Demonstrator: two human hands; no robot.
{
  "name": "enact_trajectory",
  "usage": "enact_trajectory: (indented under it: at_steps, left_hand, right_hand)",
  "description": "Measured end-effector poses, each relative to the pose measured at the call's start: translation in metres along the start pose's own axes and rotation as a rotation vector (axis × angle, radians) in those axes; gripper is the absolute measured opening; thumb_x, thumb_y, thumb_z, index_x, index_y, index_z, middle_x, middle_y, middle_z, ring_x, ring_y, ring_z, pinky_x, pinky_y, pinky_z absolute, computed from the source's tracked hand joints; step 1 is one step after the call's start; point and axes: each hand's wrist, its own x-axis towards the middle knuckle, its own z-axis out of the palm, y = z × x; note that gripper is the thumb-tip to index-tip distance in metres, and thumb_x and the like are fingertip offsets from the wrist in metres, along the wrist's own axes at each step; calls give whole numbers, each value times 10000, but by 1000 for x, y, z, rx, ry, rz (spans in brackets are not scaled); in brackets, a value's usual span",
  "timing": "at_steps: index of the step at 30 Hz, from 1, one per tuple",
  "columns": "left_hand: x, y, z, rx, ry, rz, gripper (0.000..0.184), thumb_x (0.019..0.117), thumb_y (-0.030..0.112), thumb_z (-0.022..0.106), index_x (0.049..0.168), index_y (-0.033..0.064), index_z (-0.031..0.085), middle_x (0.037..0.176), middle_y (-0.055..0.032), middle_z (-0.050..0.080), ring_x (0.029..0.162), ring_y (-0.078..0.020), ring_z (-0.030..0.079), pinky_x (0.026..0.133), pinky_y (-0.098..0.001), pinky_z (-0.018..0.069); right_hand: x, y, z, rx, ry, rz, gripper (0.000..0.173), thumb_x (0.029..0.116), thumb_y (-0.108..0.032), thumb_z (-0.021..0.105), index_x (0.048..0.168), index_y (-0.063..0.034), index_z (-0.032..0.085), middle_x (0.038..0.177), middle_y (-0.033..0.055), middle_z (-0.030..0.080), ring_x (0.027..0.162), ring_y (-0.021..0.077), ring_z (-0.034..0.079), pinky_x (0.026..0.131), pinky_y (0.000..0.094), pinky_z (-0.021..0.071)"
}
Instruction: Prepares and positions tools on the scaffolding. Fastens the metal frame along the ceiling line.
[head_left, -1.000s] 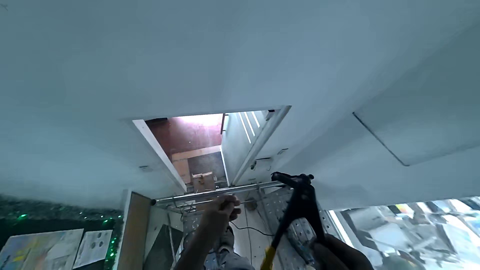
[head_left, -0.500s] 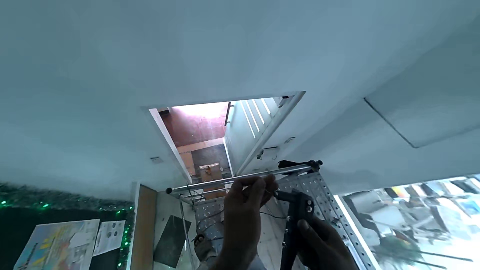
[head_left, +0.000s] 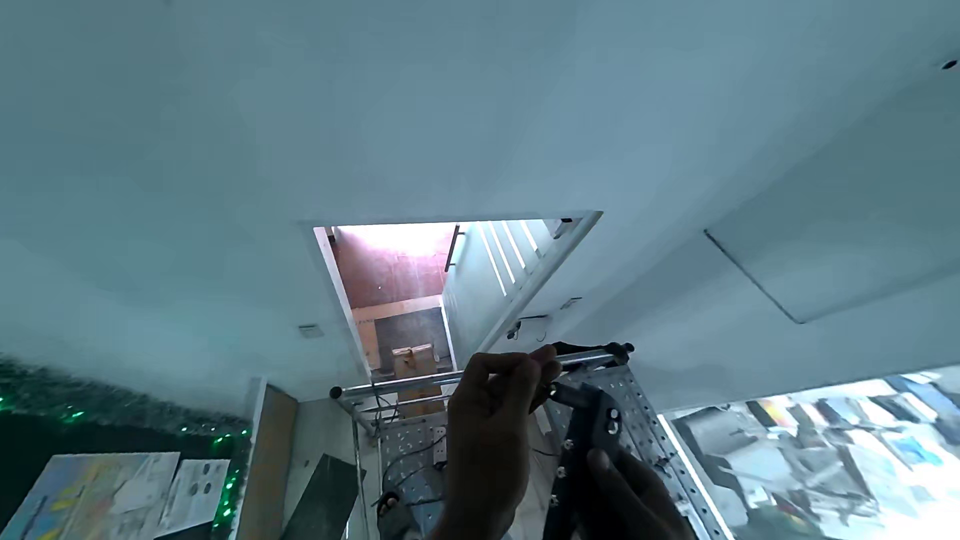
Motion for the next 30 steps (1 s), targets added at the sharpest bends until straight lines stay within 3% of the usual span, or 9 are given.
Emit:
enact_trajectory:
  at_steps: [4, 7, 11, 15, 18, 22, 24, 30]
  left_hand:
    - [1, 16, -3, -52, -30, -9, 136, 1022, 36, 592, 1117, -60, 607, 1175, -266, 713, 1063, -386, 728, 946, -480, 613]
    - [-1, 31, -2, -114, -97, -50, 135, 1022, 19, 582, 1118, -75, 584, 1199, -287, 698, 1076, -393, 723, 968, -472, 601]
    - [-18, 47, 16, 4, -93, 185, 72, 1025, -13, 553, 1077, -62, 559, 1134, -242, 735, 1000, -346, 756, 901, -444, 640]
    - [-23, 60, 20, 49, -126, 351, 60, 1024, -15, 557, 1071, -52, 566, 1141, -241, 735, 981, -375, 759, 850, -470, 666]
    - [-22, 65, 19, 67, -137, 351, 66, 1012, -34, 569, 1070, -63, 583, 1132, -239, 738, 993, -373, 756, 867, -469, 661]
    - [-18, 61, 19, 98, -148, 350, 76, 1001, -38, 585, 1068, -73, 594, 1128, -228, 743, 1025, -346, 752, 891, -448, 653]
    - [-16, 60, 18, 109, -155, 358, 70, 1005, -29, 586, 1063, -67, 592, 1128, -222, 745, 1029, -336, 752, 894, -439, 651]
    - [-9, 58, 19, 198, -147, 388, 54, 999, -9, 603, 1045, -39, 609, 1075, -173, 762, 961, -283, 768, 851, -402, 664]
  right_hand:
    - [4, 7, 8, 17, -7, -110, 213, 1062, -232, 564, 1154, -43, 595, 825, 59, 690, 522, 62, 546, 453, 236, 481]
    - [5, 11, 12, 111, -41, -175, 229, 1045, -291, 596, 1183, -109, 611, 902, 38, 717, 581, 40, 575, 495, 218, 490]
    - [11, 13, 20, 268, -164, -279, 257, 1022, -394, 599, 1156, -217, 729, 958, -7, 754, 742, 53, 694, 668, 247, 600]
    - [13, 7, 33, 409, -266, -337, 305, 1038, -374, 570, 1212, -181, 730, 1079, -8, 763, 925, 57, 728, 824, 265, 609]
    - [21, 18, 27, 427, -324, -339, 345, 1057, -380, 536, 1250, -147, 703, 1110, 10, 752, 941, 68, 721, 833, 272, 601]
    - [26, 21, 24, 458, -369, -315, 360, 1060, -377, 534, 1255, -112, 682, 1069, 24, 749, 862, 63, 718, 751, 244, 599]
    - [26, 12, 30, 459, -332, -300, 333, 1044, -366, 569, 1215, -114, 704, 1023, 22, 753, 809, 48, 709, 705, 224, 591]
    - [18, -13, 44, 387, -180, -283, 258, 991, -353, 644, 1160, -176, 724, 997, -1, 764, 843, 55, 730, 751, 255, 618]
